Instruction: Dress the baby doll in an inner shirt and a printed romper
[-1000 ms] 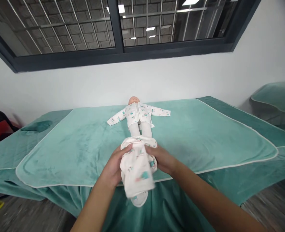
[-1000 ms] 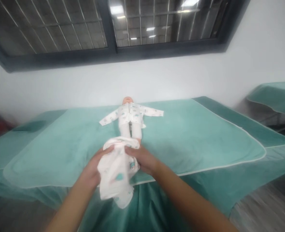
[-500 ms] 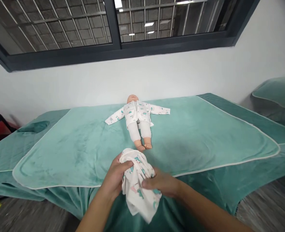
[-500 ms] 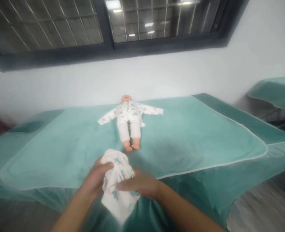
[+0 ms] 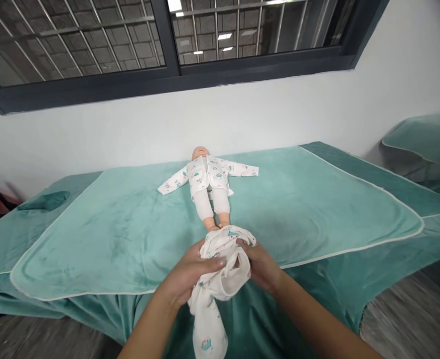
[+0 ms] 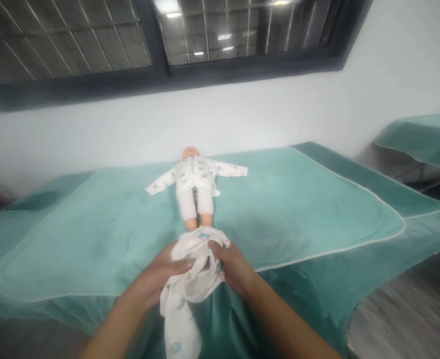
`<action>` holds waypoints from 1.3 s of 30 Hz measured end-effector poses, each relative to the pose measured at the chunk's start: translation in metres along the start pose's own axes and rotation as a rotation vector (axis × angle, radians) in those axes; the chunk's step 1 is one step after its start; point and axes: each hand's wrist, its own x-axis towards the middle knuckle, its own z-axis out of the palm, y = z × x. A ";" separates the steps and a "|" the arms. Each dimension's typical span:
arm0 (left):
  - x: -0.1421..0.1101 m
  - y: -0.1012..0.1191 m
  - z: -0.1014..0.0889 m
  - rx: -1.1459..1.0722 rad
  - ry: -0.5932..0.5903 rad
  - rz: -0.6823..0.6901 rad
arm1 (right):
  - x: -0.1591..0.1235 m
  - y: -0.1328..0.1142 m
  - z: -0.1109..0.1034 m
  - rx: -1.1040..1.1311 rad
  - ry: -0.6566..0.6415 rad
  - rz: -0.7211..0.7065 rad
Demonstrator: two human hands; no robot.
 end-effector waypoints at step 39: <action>0.169 0.066 0.007 1.365 0.645 0.449 | 0.119 -0.031 -0.076 -0.497 0.191 -0.285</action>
